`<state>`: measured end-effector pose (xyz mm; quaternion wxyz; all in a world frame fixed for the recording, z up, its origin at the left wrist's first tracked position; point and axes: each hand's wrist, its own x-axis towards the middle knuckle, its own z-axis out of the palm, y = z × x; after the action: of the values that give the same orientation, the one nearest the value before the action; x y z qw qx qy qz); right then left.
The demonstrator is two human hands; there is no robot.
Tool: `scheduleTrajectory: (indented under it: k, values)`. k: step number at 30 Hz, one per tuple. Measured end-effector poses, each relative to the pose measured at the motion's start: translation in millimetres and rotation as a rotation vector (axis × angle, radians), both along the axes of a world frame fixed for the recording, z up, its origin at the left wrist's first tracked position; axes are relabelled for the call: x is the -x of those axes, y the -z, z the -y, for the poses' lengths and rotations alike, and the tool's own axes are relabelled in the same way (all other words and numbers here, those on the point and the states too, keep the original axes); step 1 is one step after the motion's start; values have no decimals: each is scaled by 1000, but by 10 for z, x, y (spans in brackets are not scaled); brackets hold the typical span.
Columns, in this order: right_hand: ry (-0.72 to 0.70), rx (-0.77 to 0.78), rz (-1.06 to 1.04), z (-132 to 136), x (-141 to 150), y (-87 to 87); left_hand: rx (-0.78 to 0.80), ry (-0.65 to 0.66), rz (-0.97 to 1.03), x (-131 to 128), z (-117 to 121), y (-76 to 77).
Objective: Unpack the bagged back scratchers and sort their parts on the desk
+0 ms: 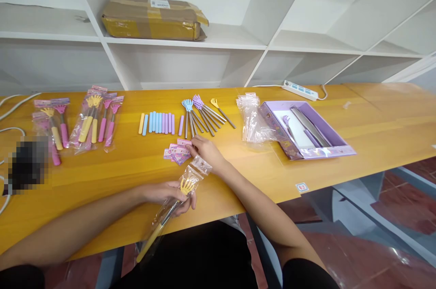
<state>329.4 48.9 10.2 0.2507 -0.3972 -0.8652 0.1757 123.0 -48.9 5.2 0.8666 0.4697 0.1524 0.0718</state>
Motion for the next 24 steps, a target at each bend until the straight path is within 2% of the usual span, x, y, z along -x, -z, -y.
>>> scheduleTrajectory:
  k: [3,5,7,9,11,13,15,18,21,24]
  values:
    - [-24,177,-35,-21,-36,-53,26,1,20,-3,-4,48]
    - [84,225,-83,-23,-100,-85,57,-21,34,-6,-4,88]
    - [179,290,-217,22,-191,-128,86,-63,46,-9,-2,116]
    - [107,503,-358,134,-277,-195,105,-112,62,-13,-3,129]
    - [-52,737,-402,294,-328,-297,114,-139,86,-19,-10,133]
    - [-113,783,-392,455,-337,-440,98,-148,111,-26,-20,131]
    - [8,619,-464,563,-331,-623,48,-138,135,-30,-26,123]
    - [291,201,-636,581,-369,-939,-25,-94,143,-24,-24,92]
    - [328,-45,-609,472,-483,-1203,-41,-58,101,-8,-17,42]
    - [410,-218,-774,377,-579,-1296,-100,-64,37,-3,-12,-8]
